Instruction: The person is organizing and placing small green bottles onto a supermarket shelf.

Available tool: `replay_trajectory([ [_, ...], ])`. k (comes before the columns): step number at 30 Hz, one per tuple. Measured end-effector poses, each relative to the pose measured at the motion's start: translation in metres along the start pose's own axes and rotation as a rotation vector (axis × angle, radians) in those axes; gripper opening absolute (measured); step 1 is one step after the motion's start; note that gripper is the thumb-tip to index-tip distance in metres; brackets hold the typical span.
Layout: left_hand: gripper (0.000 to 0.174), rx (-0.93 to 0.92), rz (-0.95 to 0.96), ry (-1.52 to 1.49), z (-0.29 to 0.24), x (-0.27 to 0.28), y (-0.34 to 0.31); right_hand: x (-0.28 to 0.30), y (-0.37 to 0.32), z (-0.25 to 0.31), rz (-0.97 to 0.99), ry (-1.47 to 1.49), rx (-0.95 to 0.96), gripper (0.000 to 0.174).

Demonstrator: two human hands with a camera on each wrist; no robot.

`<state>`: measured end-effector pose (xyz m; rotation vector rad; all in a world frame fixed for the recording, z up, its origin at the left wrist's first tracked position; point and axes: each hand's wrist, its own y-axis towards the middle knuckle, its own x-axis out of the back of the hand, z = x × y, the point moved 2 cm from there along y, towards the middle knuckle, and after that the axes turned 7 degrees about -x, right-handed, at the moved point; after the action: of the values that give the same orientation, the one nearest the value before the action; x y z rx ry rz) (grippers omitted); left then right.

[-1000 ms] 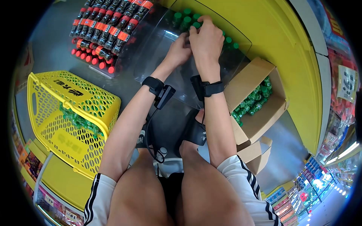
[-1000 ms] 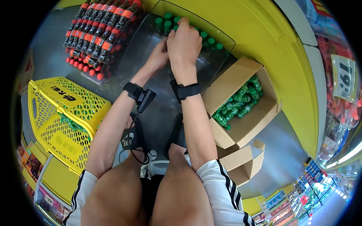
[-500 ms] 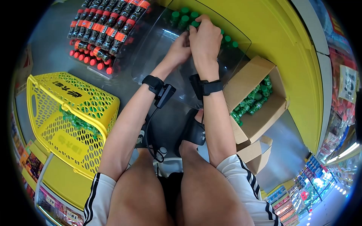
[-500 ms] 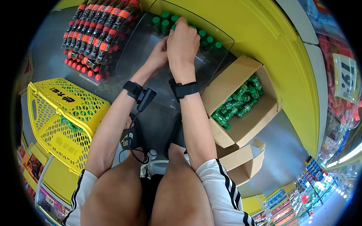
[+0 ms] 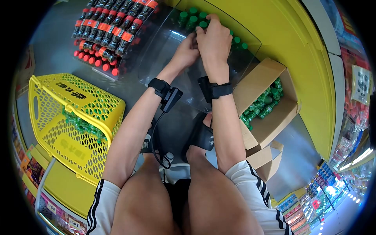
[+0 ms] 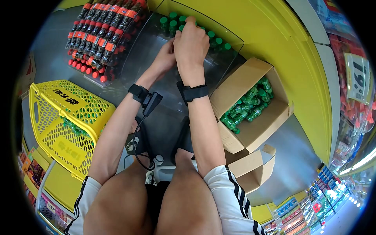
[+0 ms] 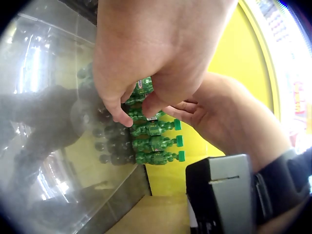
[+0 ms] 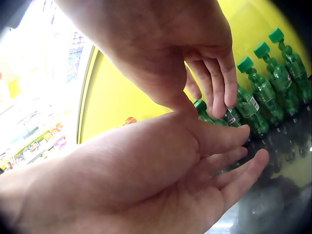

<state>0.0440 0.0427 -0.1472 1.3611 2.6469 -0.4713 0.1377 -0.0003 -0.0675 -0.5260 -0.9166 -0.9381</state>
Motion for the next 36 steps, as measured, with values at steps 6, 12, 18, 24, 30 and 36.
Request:
replay_trajectory([
  [6, 0.052, 0.047, -0.01, 0.147, -0.009, 0.001, -0.005, 0.013, -0.005, 0.01, -0.014, -0.026, -0.009, 0.041],
  [12, 0.036, -0.05, -0.007, 0.495, -0.021, 0.005, -0.024, 0.027, -0.013, 0.025, 0.101, 0.271, 0.104, 0.021],
  [18, 0.033, -0.454, -0.039, 0.612, -0.025, 0.001, -0.046, 0.031, -0.049, 0.047, 0.14, 0.428, 0.429, 0.017],
  [24, 0.024, -0.493, 0.097, 0.434, -0.024, -0.013, -0.059, 0.061, -0.085, 0.054, 0.252, 0.446, 0.503, 0.012],
  [30, 0.02, -0.636, 0.253, 0.417, -0.048, -0.032, -0.073, 0.107, -0.11, 0.036, 0.266, 0.393, 0.634, 0.01],
  [36, 0.032, -0.828, 0.458, 0.753, -0.096, -0.063, -0.085, 0.163, -0.136, 0.003, 0.303, 0.301, 0.55, 0.016],
])
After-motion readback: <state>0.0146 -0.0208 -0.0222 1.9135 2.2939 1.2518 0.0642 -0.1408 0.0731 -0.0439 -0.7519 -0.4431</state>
